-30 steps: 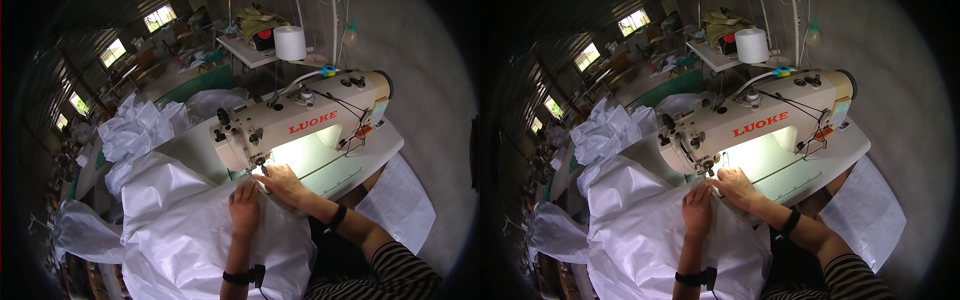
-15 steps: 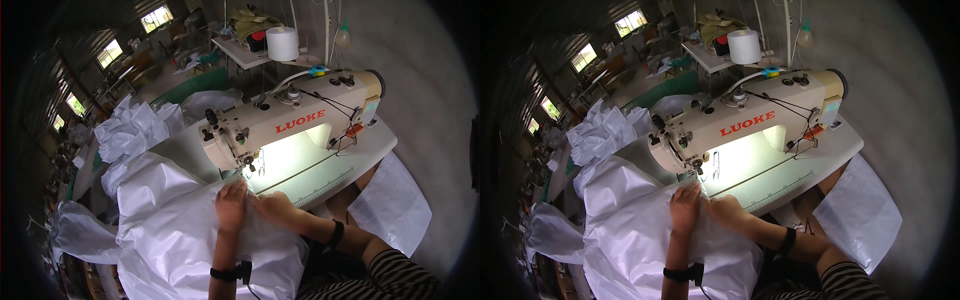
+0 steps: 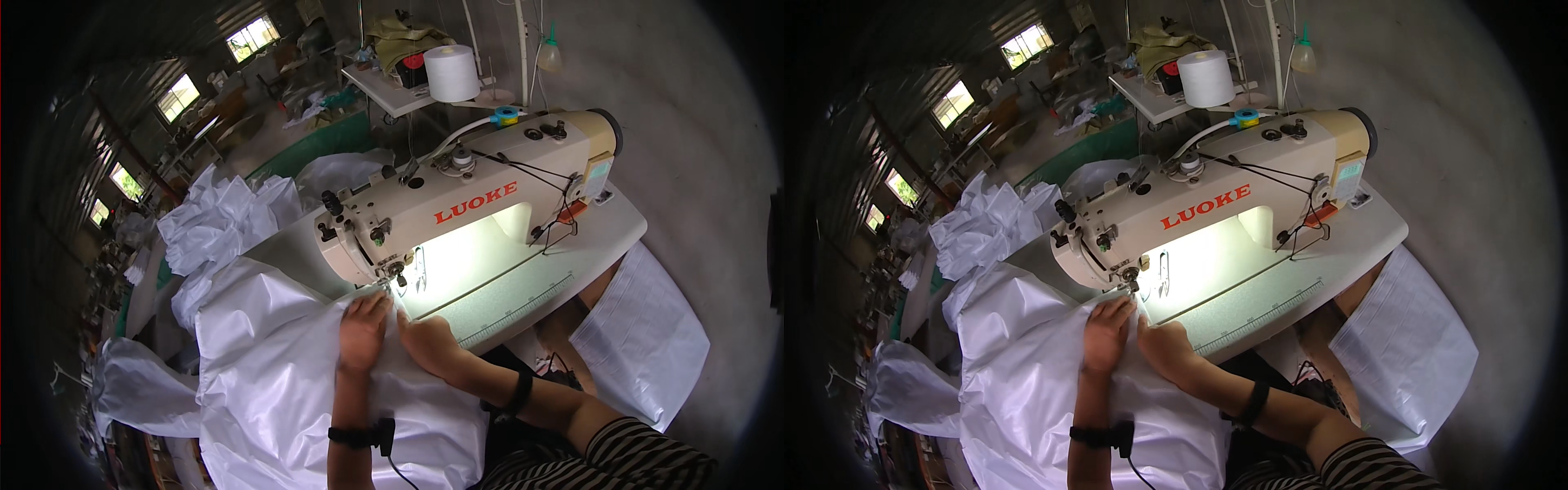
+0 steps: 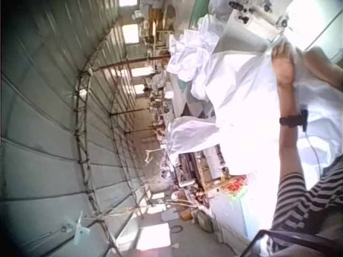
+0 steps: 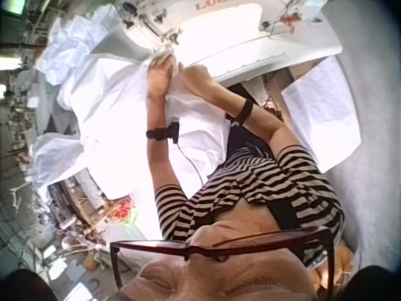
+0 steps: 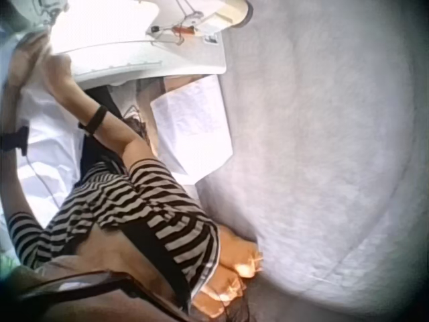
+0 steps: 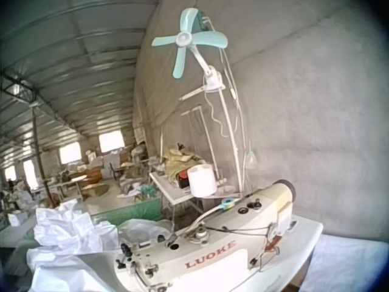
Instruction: Sewing large white plastic sheets using an industrial sewing machine.
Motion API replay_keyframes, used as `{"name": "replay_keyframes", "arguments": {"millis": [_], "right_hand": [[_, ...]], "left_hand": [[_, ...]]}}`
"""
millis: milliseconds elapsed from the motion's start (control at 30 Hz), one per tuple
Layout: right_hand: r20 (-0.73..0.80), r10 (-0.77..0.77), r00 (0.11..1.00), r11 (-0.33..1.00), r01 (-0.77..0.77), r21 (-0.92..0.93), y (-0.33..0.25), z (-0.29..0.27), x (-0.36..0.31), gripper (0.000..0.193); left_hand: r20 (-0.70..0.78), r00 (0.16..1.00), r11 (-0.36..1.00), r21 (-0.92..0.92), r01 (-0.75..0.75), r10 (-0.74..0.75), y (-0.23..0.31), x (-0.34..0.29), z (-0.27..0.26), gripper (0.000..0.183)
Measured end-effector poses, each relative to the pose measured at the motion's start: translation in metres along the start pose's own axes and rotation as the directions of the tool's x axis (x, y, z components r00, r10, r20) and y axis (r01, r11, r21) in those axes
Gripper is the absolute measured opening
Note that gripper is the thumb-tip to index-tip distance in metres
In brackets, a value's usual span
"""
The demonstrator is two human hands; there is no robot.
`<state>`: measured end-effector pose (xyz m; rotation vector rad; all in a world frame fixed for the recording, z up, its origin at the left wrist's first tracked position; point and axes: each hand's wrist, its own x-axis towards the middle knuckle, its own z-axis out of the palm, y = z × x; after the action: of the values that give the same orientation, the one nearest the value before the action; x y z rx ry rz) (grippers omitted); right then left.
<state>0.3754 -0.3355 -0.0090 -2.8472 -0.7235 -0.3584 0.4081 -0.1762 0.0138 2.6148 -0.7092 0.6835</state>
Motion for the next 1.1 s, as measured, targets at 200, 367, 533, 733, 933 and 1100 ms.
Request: {"name": "replay_keyframes", "arguments": {"millis": [200,367,533,733,933,1100], "right_hand": [[-0.020,-0.007,1.000,0.996,0.005,-0.089,0.001,0.001,0.011,0.044],[0.007,-0.023,1.000,0.995,0.023,-0.102,-0.003,-0.001,0.018,0.048],[0.009,-0.080,0.997,0.997,0.080,0.012,0.011,-0.005,0.017,0.031],[-0.219,-0.118,0.969,0.991,0.128,0.032,0.108,0.004,0.050,0.021],[-0.381,-0.118,0.917,0.935,0.231,0.268,0.102,-0.041,-0.004,0.027],[0.038,-0.044,0.998,0.453,-0.014,0.891,0.092,-0.053,-0.139,0.011]], "left_hand": [[-0.001,0.994,0.994,-0.019,-0.106,0.106,-0.016,0.008,0.003,0.023],[-0.012,0.996,0.992,-0.092,-0.087,0.086,-0.032,0.009,0.004,0.022],[0.010,1.000,0.998,-0.060,-0.020,0.020,-0.017,-0.003,-0.012,0.021],[0.059,0.835,0.596,-0.672,0.439,-0.548,0.125,-0.077,-0.055,0.025],[0.254,0.834,0.838,-0.128,0.531,-0.490,0.232,-0.169,-0.034,0.072],[0.229,0.704,0.739,0.140,0.659,-0.672,0.218,-0.264,-0.013,0.047]]}}
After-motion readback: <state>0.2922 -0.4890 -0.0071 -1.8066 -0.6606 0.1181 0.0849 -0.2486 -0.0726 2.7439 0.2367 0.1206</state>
